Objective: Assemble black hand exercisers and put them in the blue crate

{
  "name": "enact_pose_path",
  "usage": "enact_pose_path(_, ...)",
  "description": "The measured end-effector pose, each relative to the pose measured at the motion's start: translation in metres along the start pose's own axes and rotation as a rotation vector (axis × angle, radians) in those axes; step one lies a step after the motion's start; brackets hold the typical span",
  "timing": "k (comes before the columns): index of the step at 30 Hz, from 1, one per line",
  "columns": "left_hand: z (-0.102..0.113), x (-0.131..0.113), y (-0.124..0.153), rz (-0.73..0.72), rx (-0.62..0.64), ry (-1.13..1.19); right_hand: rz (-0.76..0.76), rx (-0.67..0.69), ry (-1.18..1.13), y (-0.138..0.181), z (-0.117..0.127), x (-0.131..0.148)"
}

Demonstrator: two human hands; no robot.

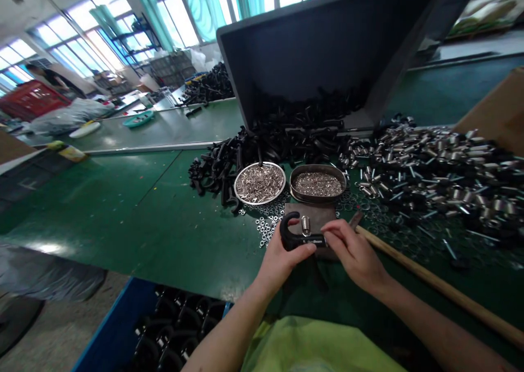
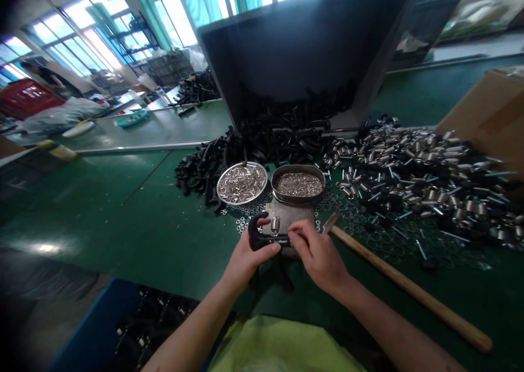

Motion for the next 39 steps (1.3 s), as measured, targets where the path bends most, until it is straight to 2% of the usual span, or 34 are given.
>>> enact_pose_path(2, 0.003, -0.006, 0.002, -0.113, -0.022, -0.151, -0.235, 0.157, -0.173, 0.001, -0.016, -0.019)
enact_pose_path(3, 0.002, -0.007, 0.003, -0.145, -0.002, -0.211, -0.297, 0.244, -0.253, 0.001, -0.024, -0.023)
enact_pose_path(5, -0.003, -0.006, 0.005, -0.162, 0.069, -0.285, -0.298, 0.365, -0.331, -0.003, -0.036, -0.021)
enact_pose_path(6, -0.005, -0.004, 0.006, -0.161, 0.093, -0.295, -0.263, 0.379, -0.329, -0.007, -0.038, -0.016)
enact_pose_path(8, -0.006, 0.001, 0.007, -0.158, 0.077, -0.263, -0.192, 0.329, -0.227, -0.013, -0.038, -0.006)
enact_pose_path(11, -0.003, 0.008, 0.010, -0.151, -0.007, -0.208, -0.117, 0.219, 0.047, -0.015, -0.034, 0.007)
enact_pose_path(12, -0.002, 0.009, 0.011, -0.153, -0.013, -0.220, -0.086, 0.229, 0.134, -0.014, -0.035, 0.011)
enact_pose_path(15, -0.004, 0.011, 0.013, -0.164, 0.045, -0.292, 0.058, 0.366, 0.325, -0.007, -0.044, 0.016)
enact_pose_path(18, -0.006, 0.013, 0.007, -0.165, 0.108, -0.324, 0.163, 0.456, 0.508, -0.004, -0.051, 0.012)
enact_pose_path(20, -0.007, 0.017, -0.002, -0.150, 0.127, -0.329, 0.140, 0.490, 0.587, -0.007, -0.053, 0.001)
enact_pose_path(22, -0.009, 0.024, -0.015, -0.113, 0.144, -0.364, 0.046, 0.504, 0.619, -0.016, -0.052, -0.012)
enact_pose_path(24, -0.010, 0.029, -0.030, -0.102, 0.155, -0.463, -0.064, 0.518, 0.645, -0.027, -0.048, -0.026)
enact_pose_path(26, -0.006, 0.027, -0.044, -0.168, 0.131, -0.627, -0.146, 0.551, 0.707, -0.040, -0.043, -0.035)
enact_pose_path(29, 0.013, 0.009, -0.062, -0.335, 0.000, -0.857, -0.113, 0.559, 0.818, -0.067, -0.039, -0.033)
enact_pose_path(32, 0.049, -0.014, -0.080, -0.395, -0.215, -1.045, 0.037, 0.418, 0.816, -0.105, -0.046, -0.015)
enact_pose_path(35, 0.084, -0.028, -0.102, -0.296, -0.388, -1.245, 0.121, 0.330, 0.807, -0.143, -0.068, -0.001)
enact_pose_path(37, 0.097, -0.030, -0.116, -0.215, -0.402, -1.314, 0.127, 0.314, 0.816, -0.163, -0.086, 0.002)
enact_pose_path(39, 0.101, -0.029, -0.126, -0.185, -0.381, -1.323, 0.118, 0.307, 0.820, -0.178, -0.101, 0.003)
Point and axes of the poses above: each hand's wrist, its own y-axis away from the middle knuckle, its own z-axis out of the back of the hand, x = y × z, the point moved 6 cm from there along -y, towards the middle knuckle, and after that the axes turned 2 degrees about z, right-handed, at the moved point
